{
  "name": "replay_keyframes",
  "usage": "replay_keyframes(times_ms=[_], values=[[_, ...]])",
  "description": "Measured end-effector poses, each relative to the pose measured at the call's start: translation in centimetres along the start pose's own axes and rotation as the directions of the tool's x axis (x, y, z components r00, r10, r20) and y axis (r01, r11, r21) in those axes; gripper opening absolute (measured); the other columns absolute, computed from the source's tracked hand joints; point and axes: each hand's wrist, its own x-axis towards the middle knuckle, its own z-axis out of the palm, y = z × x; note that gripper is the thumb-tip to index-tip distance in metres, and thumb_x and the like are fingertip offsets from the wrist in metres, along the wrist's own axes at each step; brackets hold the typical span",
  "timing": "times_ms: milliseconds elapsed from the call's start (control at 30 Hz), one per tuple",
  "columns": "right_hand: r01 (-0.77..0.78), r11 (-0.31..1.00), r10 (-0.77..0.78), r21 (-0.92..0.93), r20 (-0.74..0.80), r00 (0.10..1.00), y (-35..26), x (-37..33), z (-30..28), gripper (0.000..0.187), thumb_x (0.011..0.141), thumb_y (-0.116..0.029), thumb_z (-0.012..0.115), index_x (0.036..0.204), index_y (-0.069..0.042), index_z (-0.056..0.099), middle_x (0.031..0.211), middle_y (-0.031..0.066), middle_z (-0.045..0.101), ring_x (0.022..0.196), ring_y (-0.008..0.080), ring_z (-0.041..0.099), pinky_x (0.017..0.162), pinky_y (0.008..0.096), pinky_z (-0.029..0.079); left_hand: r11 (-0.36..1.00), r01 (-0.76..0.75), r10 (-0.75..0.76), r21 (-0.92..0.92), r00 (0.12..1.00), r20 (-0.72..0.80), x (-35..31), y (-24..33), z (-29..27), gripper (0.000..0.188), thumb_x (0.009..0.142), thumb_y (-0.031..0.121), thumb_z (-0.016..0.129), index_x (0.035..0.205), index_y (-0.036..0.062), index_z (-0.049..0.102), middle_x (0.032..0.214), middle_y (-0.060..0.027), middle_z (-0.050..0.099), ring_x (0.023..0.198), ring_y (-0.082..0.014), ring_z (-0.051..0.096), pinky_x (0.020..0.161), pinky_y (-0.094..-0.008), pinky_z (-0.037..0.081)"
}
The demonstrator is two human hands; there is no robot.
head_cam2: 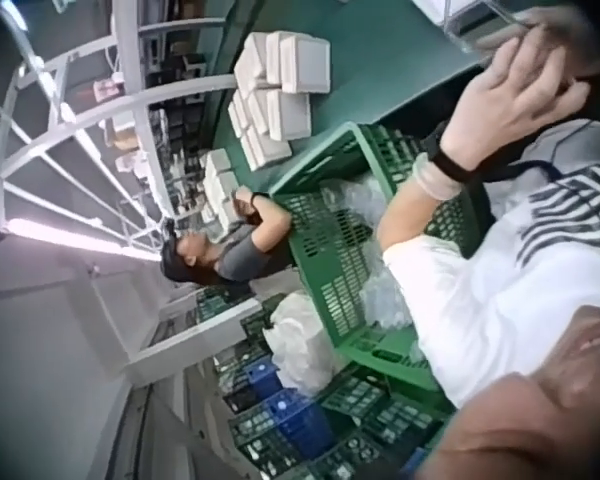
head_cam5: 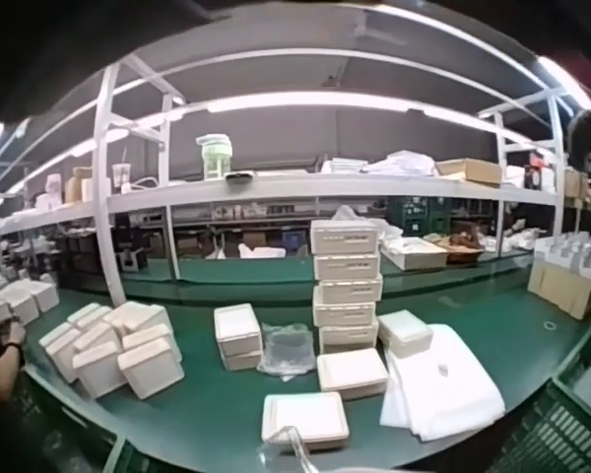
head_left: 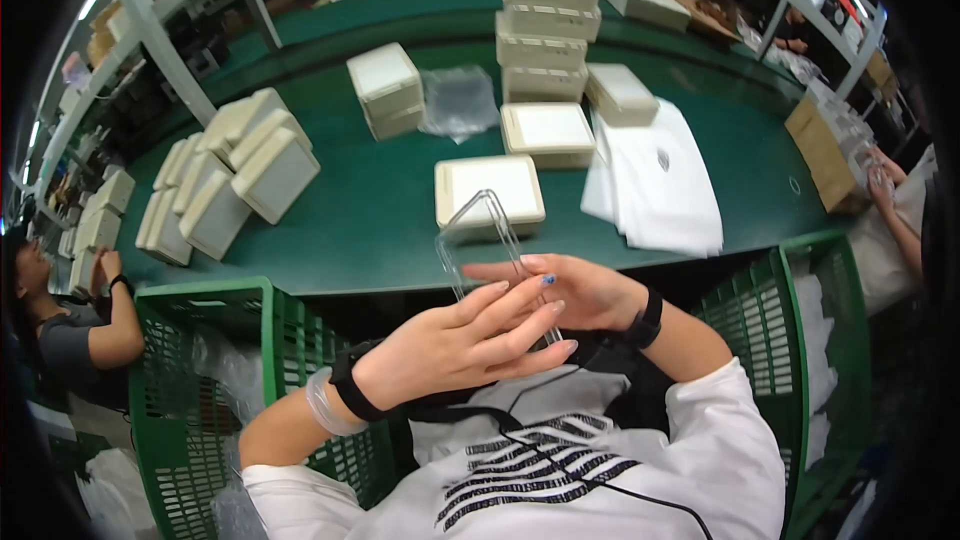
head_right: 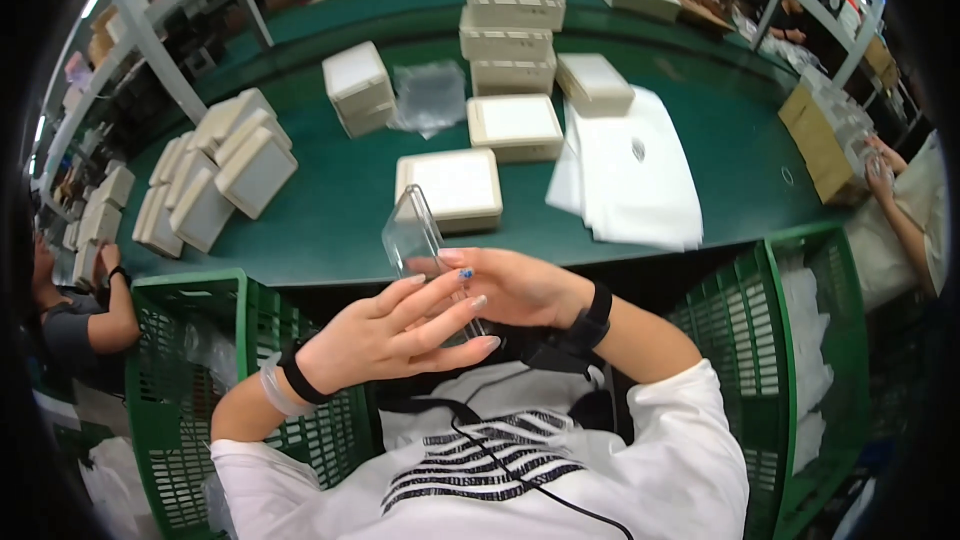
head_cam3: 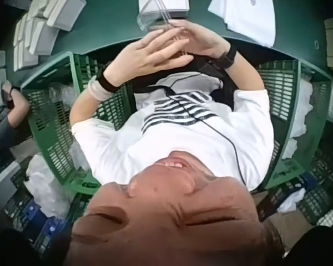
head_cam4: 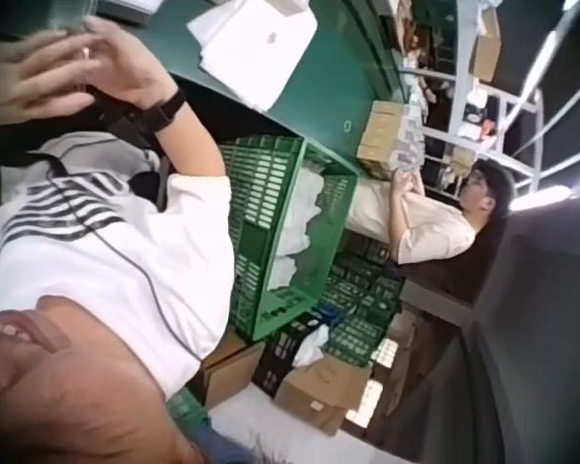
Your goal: Stacking small white boxes and placing them into individual plastic bags on a production line.
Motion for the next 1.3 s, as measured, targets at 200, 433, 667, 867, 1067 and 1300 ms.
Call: replay_keyframes(times_ms=[200,433,667,867,1067,1300], values=[[-0.060,0.946,0.073,0.317,-0.029,0.997,0.3,-0.4,-1.6,0.067,0.096,-0.048,0.045,0.142,0.001,0.038,0.133,0.0162,0.053,0.120,0.0249,0.054,0.105,0.0369,0.040,0.980,0.149,-0.154,-0.133,0.988,-0.026,0.1,1.3,0.9,0.048,0.093,0.020,0.053,0.138,0.0307,0.039,0.138,-0.0096,0.045,0.121,-0.0275,0.051,0.098,-0.0394,0.040],[-0.040,-0.370,-0.694,-0.928,0.248,0.676,-14.7,-0.7,-7.4,0.068,0.076,-0.034,0.075,0.136,-0.010,0.052,0.140,0.0194,0.046,0.125,0.0319,0.049,0.107,0.0414,0.037,0.784,0.516,-0.466,-0.344,0.857,0.222,1.2,-1.3,-4.0,0.079,0.076,0.035,0.071,0.142,0.0073,0.035,0.145,-0.0200,0.038,0.118,-0.0300,0.048,0.097,-0.0396,0.033],[-0.142,-0.528,-0.396,-0.837,0.095,0.914,-18.9,3.2,-16.5,0.064,0.069,-0.026,0.080,0.129,-0.018,0.060,0.143,0.0209,0.042,0.128,0.0370,0.043,0.109,0.0422,0.034,0.573,0.656,-0.387,-0.492,0.745,0.543,-0.3,-14.9,0.0,0.114,0.059,0.038,0.079,0.144,-0.0115,0.022,0.144,-0.0294,0.034,0.119,-0.0385,0.043,0.103,-0.0427,0.034],[-0.109,-0.388,-0.305,-0.915,0.016,0.952,-19.0,3.9,-18.2,0.060,0.070,-0.030,0.080,0.126,-0.019,0.063,0.144,0.0219,0.041,0.130,0.0384,0.040,0.109,0.0431,0.033,0.474,0.698,-0.157,-0.536,0.666,0.729,1.5,-22.4,8.1,0.115,0.062,0.042,0.077,0.146,-0.0102,0.019,0.147,-0.0279,0.031,0.119,-0.0413,0.042,0.107,-0.0416,0.032],[-0.093,-0.454,-0.280,-0.886,0.043,0.959,-18.8,3.7,-18.2,0.065,0.069,-0.035,0.079,0.130,-0.022,0.060,0.149,0.0230,0.033,0.135,0.0403,0.034,0.113,0.0471,0.026,0.669,0.592,-0.015,-0.450,0.616,0.788,4.7,-24.0,12.2,0.116,0.063,0.043,0.076,0.147,-0.0082,0.016,0.153,-0.0271,0.022,0.116,-0.0419,0.044,0.108,-0.0406,0.032],[-0.083,-0.338,-0.215,-0.937,-0.009,0.977,-18.7,2.8,-18.9,0.076,0.066,-0.031,0.081,0.137,-0.026,0.053,0.155,0.0226,0.019,0.142,0.0407,0.021,0.116,0.0496,0.018,0.655,0.578,0.049,-0.487,0.611,0.790,6.8,-24.5,15.4,0.119,0.061,0.048,0.079,0.145,-0.0111,0.019,0.153,-0.0298,0.018,0.112,-0.0416,0.047,0.106,-0.0382,0.036]])
